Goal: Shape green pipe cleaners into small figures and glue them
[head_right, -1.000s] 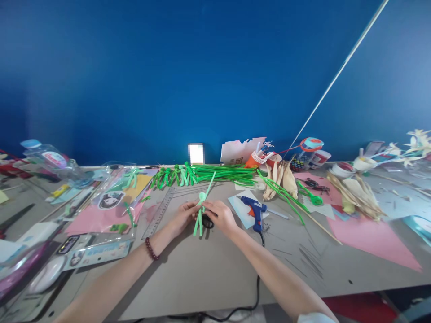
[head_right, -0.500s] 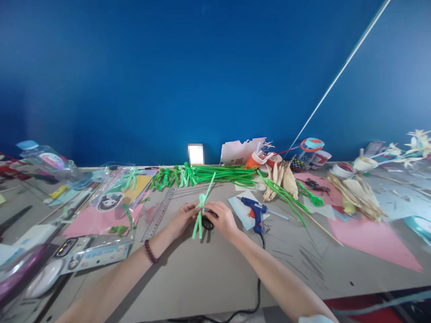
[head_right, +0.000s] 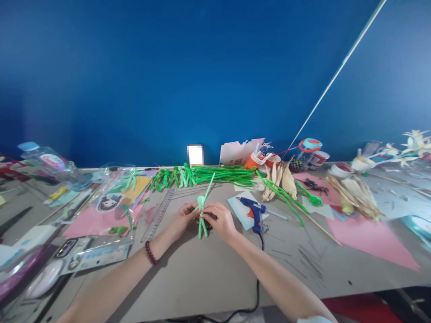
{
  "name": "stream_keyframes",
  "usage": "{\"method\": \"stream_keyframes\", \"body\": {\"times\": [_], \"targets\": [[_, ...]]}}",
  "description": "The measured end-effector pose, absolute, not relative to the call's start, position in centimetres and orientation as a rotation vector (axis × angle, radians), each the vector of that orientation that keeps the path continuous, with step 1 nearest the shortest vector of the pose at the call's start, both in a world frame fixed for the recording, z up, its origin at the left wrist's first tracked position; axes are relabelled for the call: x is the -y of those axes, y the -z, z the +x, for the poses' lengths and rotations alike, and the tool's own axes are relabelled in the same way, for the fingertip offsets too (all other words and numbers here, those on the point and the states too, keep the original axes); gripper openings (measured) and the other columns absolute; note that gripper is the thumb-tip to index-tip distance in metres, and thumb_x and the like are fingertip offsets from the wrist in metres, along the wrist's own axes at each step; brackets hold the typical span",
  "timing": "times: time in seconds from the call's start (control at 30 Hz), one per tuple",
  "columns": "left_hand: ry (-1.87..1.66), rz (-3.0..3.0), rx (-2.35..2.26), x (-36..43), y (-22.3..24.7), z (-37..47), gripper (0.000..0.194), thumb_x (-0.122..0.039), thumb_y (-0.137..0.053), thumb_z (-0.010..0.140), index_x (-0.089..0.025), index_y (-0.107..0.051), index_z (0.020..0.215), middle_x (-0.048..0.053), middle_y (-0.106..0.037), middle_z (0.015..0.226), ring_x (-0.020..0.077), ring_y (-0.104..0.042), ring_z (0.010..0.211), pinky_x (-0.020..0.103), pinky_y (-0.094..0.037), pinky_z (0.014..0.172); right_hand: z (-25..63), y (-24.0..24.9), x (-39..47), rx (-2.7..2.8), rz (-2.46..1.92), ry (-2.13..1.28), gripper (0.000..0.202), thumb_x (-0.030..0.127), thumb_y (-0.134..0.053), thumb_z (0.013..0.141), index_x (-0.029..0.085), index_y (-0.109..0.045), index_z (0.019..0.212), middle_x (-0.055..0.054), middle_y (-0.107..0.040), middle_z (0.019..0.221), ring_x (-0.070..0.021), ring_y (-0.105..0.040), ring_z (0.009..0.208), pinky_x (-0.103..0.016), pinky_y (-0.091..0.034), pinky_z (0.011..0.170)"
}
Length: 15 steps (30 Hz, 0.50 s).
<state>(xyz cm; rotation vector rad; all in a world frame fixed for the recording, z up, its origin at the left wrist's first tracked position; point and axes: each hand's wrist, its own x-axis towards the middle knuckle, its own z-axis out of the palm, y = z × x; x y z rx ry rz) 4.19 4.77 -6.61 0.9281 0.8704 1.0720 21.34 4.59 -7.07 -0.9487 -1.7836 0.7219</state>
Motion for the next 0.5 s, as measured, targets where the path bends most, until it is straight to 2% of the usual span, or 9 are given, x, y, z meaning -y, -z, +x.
{"method": "stream_keyframes", "body": {"times": [0.27, 0.4, 0.5], "targets": [[-1.077, 0.813, -0.813, -4.73, 5.97, 4.32, 0.026, -0.038, -0.074, 0.065, -0.014, -0.065, 0.067, 0.002, -0.055, 0.06, 0.0109, -0.049, 0.054, 0.024, -0.039, 0.054, 21.18, 6.55, -4.32, 1.81, -0.971, -0.731, 0.02, 0.032, -0.06, 0.081, 0.03, -0.068, 0.099, -0.006, -0.067, 0.091, -0.0206, -0.059, 0.078, -0.034, -0.049, 0.072], [-1.046, 0.809, -0.765, -4.88, 5.97, 4.17, 0.025, -0.037, -0.075, 0.064, -0.014, -0.066, 0.069, 0.002, -0.057, 0.062, 0.0102, -0.049, 0.054, 0.024, -0.039, 0.056, 21.29, 6.96, -4.44, 1.849, -0.962, -0.687, 0.021, 0.03, -0.059, 0.083, 0.029, -0.066, 0.103, -0.006, -0.066, 0.095, -0.0204, -0.06, 0.083, -0.034, -0.049, 0.074], [-1.042, 0.861, -0.745, -4.95, 5.94, 4.03, 0.027, -0.037, -0.076, 0.065, -0.013, -0.064, 0.066, 0.001, -0.055, 0.058, 0.0087, -0.047, 0.052, 0.023, -0.036, 0.054, 21.33, 7.48, -4.56, 1.857, -0.94, -0.693, 0.021, 0.03, -0.059, 0.083, 0.028, -0.065, 0.102, -0.007, -0.066, 0.096, -0.0206, -0.06, 0.084, -0.032, -0.049, 0.069]]}}
